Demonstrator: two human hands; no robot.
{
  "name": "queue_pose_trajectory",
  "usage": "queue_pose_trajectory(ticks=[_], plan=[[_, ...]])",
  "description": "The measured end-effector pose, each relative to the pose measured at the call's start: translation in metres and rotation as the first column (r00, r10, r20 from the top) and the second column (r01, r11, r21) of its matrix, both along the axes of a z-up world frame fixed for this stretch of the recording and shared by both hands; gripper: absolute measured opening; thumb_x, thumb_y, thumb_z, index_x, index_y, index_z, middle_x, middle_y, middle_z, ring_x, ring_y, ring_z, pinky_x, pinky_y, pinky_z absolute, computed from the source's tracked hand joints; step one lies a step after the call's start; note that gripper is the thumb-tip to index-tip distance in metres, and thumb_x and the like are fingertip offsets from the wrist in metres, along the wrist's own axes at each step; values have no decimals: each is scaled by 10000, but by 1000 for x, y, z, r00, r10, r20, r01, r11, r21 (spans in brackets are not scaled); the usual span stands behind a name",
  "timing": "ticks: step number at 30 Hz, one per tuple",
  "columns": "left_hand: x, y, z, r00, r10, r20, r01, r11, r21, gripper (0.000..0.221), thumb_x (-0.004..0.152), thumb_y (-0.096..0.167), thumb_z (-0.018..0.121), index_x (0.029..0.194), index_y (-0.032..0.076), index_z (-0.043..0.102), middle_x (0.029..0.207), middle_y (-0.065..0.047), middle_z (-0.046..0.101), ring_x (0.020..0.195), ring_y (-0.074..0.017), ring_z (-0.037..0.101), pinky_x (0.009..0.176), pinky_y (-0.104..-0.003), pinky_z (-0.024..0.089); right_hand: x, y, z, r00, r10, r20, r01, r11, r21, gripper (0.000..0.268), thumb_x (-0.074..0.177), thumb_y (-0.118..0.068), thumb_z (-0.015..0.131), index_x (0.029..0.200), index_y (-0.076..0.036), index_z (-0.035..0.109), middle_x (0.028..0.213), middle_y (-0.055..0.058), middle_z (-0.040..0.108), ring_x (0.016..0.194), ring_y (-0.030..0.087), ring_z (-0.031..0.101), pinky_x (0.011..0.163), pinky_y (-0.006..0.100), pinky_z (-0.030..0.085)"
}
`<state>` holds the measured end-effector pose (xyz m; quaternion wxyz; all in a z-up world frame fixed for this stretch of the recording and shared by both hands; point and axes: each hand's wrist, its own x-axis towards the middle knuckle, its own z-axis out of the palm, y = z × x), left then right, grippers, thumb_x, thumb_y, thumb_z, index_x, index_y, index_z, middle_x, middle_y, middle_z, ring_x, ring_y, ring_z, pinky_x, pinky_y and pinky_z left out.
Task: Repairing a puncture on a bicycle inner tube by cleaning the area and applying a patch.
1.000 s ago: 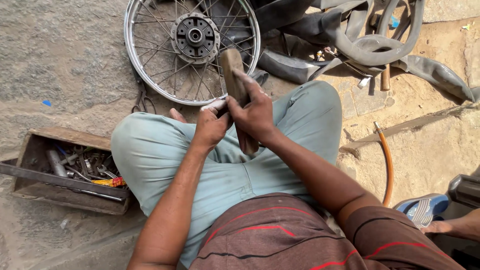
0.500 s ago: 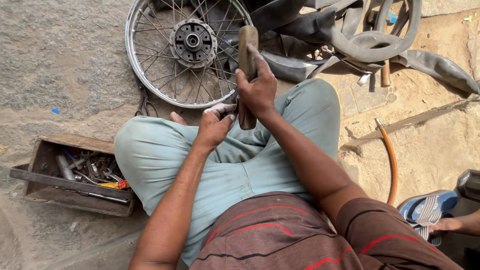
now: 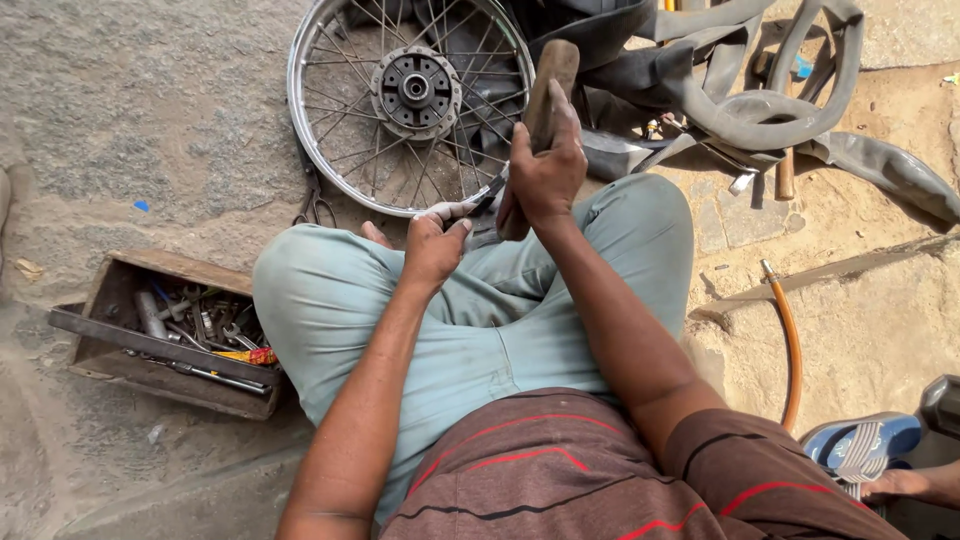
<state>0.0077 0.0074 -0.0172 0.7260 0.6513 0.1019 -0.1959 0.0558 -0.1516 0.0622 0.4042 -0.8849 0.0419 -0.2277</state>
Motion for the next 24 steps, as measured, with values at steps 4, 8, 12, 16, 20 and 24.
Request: queue_pose_trajectory(ticks=[4, 8, 12, 16, 20, 24], plan=[[2, -4, -1, 998, -23, -59, 15, 991, -130, 194, 956, 14, 654, 1106, -24, 771, 785, 12, 655, 626, -52, 491, 541, -223, 396, -47, 13, 20, 983, 150, -109, -159, 984, -82, 634, 880, -217, 755, 1477, -165, 549, 1370, 216, 641, 1155, 393, 714, 982, 426, 577], [-8, -10, -17, 984, -171, 51, 168, 985, 47, 174, 929, -12, 649, 1062, -24, 759, 813, 29, 699, 678, 2, 554, 580, -187, 468, -20, 5, -6, 966, 137, -219, -164, 980, -113, 642, 852, -206, 769, 1461, -164, 572, 1324, 220, 659, 1113, 396, 714, 969, 439, 565], [2, -6, -17, 999, -39, -8, 39, 999, -25, 162, 915, -13, 684, 1060, -21, 756, 819, 11, 700, 659, -38, 544, 576, -212, 438, 0, -3, -3, 996, -32, -83, 26, 997, -74, 633, 879, -191, 752, 1477, -143, 549, 1334, 194, 677, 1147, 375, 706, 984, 436, 562], [1, -4, -13, 996, 12, -84, -21, 994, -110, 193, 933, -17, 656, 1091, -17, 767, 798, 24, 672, 634, -37, 511, 554, -213, 413, -52, 10, 16, 980, 163, -115, -167, 986, -24, 641, 851, -179, 758, 1458, -141, 554, 1340, 195, 679, 1203, 356, 694, 1013, 425, 554], [-3, -8, -34, 996, -89, 13, 90, 974, -208, 193, 946, -53, 617, 1077, -59, 759, 878, 22, 734, 727, -15, 615, 654, -195, 514, -28, 15, 0, 941, 181, -285, -186, 982, 10, 653, 845, -183, 765, 1461, -150, 552, 1328, 194, 674, 1188, 354, 690, 1009, 417, 547], [1, -3, -10, 995, -51, -84, 44, 996, -76, 196, 935, -25, 663, 1108, -26, 754, 764, 9, 649, 584, -51, 479, 511, -232, 377, -8, 6, -9, 999, -2, -50, 6, 998, 65, 624, 912, -170, 748, 1496, -142, 531, 1401, 189, 665, 1262, 335, 691, 1079, 407, 552]])
